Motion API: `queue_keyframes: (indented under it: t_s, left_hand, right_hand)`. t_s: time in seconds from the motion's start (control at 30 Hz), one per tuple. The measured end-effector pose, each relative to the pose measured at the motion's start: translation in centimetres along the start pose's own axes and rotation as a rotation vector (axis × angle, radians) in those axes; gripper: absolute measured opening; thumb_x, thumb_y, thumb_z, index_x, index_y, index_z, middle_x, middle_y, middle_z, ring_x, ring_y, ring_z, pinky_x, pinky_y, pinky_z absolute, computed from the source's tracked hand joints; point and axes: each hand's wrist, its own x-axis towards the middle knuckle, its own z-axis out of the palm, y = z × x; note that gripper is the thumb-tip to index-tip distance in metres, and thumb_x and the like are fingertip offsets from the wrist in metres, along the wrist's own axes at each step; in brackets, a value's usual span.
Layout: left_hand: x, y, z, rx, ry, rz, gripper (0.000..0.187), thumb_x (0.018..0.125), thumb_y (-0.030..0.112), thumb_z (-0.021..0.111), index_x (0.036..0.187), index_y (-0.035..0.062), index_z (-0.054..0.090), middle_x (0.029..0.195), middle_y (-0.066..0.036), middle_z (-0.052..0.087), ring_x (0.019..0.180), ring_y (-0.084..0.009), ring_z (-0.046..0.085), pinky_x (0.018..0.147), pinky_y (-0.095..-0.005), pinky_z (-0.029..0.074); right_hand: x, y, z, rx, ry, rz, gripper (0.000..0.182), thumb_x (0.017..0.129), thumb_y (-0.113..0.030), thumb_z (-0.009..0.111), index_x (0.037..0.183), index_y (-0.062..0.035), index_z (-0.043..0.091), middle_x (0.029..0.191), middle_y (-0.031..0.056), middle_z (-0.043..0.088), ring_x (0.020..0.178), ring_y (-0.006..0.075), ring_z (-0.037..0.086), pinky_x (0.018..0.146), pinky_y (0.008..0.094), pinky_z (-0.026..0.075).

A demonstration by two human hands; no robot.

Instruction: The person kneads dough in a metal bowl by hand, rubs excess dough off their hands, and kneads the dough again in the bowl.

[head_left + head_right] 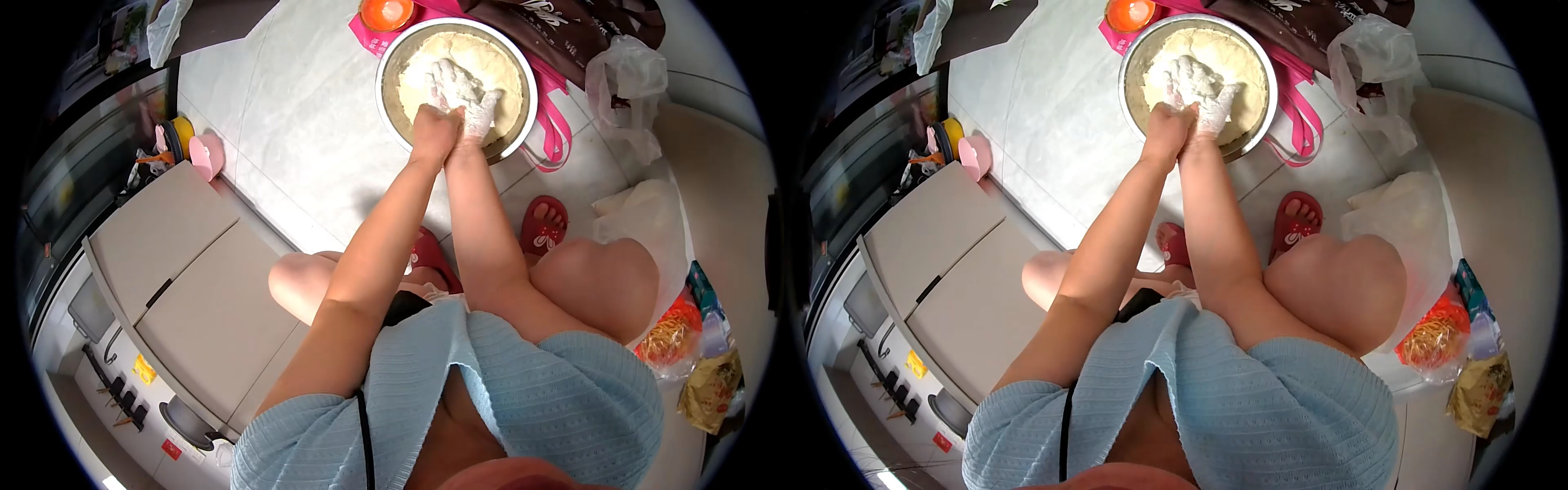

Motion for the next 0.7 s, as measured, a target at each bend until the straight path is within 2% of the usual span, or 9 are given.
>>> queue_keyframes:
  t_s: [0.07, 0.17, 0.23, 0.3, 0.47, 0.5, 0.57, 0.6, 0.7]
  left_hand:
    - [1.8, -0.4, 0.2, 0.309, 0.209, 0.171, 0.052, 0.080, 0.029, 0.073, 0.099, -0.0168, 0.057, 0.093, -0.031, 0.065, 0.091, -0.0378, 0.066, 0.080, -0.0391, 0.051]
    - [3.0, 3.0, -0.9, 0.567, 0.235, 0.069, 0.054, 0.081, 0.040, 0.070, 0.094, -0.0118, 0.064, 0.093, -0.031, 0.065, 0.093, -0.0411, 0.064, 0.083, -0.0418, 0.050]
    - [5.4, 3.7, -2.1, 0.657, 0.249, 0.069, 0.056, 0.085, 0.049, 0.062, 0.092, -0.0062, 0.068, 0.095, -0.027, 0.066, 0.093, -0.0401, 0.065, 0.083, -0.0432, 0.050]
    - [7.9, 2.8, -3.0, 0.647, 0.367, 0.147, 0.054, 0.094, 0.045, 0.047, 0.096, -0.0050, 0.068, 0.098, -0.028, 0.066, 0.096, -0.0393, 0.064, 0.086, -0.0447, 0.049]
    - [7.2, 0.1, -1.8, 0.634, 0.243, 0.189, 0.049, 0.098, 0.036, 0.040, 0.106, -0.0084, 0.060, 0.103, -0.033, 0.062, 0.100, -0.0430, 0.061, 0.088, -0.0467, 0.047]
    - [7.5, -2.5, -1.7, 0.788, 0.180, 0.350, 0.048, 0.098, 0.034, 0.041, 0.114, -0.0092, 0.054, 0.098, -0.033, 0.063, 0.093, -0.0423, 0.063, 0.086, -0.0433, 0.048]
    - [4.3, -2.3, -1.1, 0.054, 0.095, 0.018, 0.045, 0.099, 0.031, 0.041, 0.118, -0.0084, 0.050, 0.102, -0.026, 0.063, 0.091, -0.0344, 0.064, 0.082, -0.0389, 0.050]
    - [2.5, -1.4, -0.8, 0.058, 0.094, 0.016, 0.045, 0.099, 0.031, 0.041, 0.118, -0.0084, 0.050, 0.102, -0.026, 0.063, 0.091, -0.0344, 0.064, 0.082, -0.0389, 0.050]
    - [-1.2, -0.3, 0.1, -0.465, 0.081, -0.090, 0.042, 0.100, 0.028, 0.039, 0.123, -0.0065, 0.047, 0.111, -0.018, 0.059, 0.095, -0.0252, 0.059, 0.082, -0.0352, 0.049]
  right_hand:
    - [0.1, 0.2, 0.0, -0.095, 0.011, 0.001, 0.095, 0.089, -0.071, 0.030, 0.143, 0.0074, 0.023, 0.145, 0.0262, 0.032, 0.132, 0.0399, 0.033, 0.114, 0.0482, 0.024]
    - [-0.3, 1.4, 0.2, -0.067, 0.093, 0.054, 0.088, 0.091, -0.069, 0.027, 0.139, 0.0038, 0.034, 0.137, 0.0229, 0.044, 0.126, 0.0345, 0.042, 0.109, 0.0450, 0.031]
    - [-2.1, 1.6, 2.2, -0.082, 0.077, 0.221, 0.078, 0.091, -0.068, 0.027, 0.140, -0.0084, 0.040, 0.136, 0.0111, 0.046, 0.120, 0.0283, 0.046, 0.104, 0.0426, 0.037]
    - [-3.1, 2.2, 3.3, -0.156, -0.102, 0.272, 0.089, 0.088, -0.074, 0.024, 0.146, -0.0066, 0.031, 0.146, 0.0097, 0.037, 0.131, 0.0265, 0.037, 0.109, 0.0375, 0.030]
    - [-3.3, 1.1, 3.5, -0.176, 0.043, 0.183, 0.099, 0.086, -0.077, 0.019, 0.143, 0.0031, 0.030, 0.146, 0.0154, 0.034, 0.131, 0.0284, 0.037, 0.110, 0.0405, 0.029]
    - [-2.6, 1.0, 2.2, -0.232, 0.103, 0.122, 0.099, 0.086, -0.077, 0.020, 0.143, 0.0044, 0.031, 0.146, 0.0151, 0.034, 0.131, 0.0298, 0.037, 0.111, 0.0408, 0.029]
    - [-2.0, 0.6, 1.2, -0.261, 0.082, 0.063, 0.100, 0.086, -0.077, 0.021, 0.142, 0.0052, 0.032, 0.146, 0.0161, 0.035, 0.131, 0.0317, 0.036, 0.111, 0.0404, 0.028]
    - [-1.6, 0.5, 0.9, -0.257, 0.086, 0.062, 0.100, 0.086, -0.077, 0.021, 0.142, 0.0052, 0.032, 0.146, 0.0161, 0.035, 0.131, 0.0317, 0.036, 0.111, 0.0404, 0.028]
    - [-0.5, -0.1, 0.2, -0.146, 0.089, 0.100, 0.102, 0.086, -0.077, 0.021, 0.145, 0.0061, 0.024, 0.148, 0.0201, 0.030, 0.132, 0.0371, 0.034, 0.113, 0.0448, 0.025]
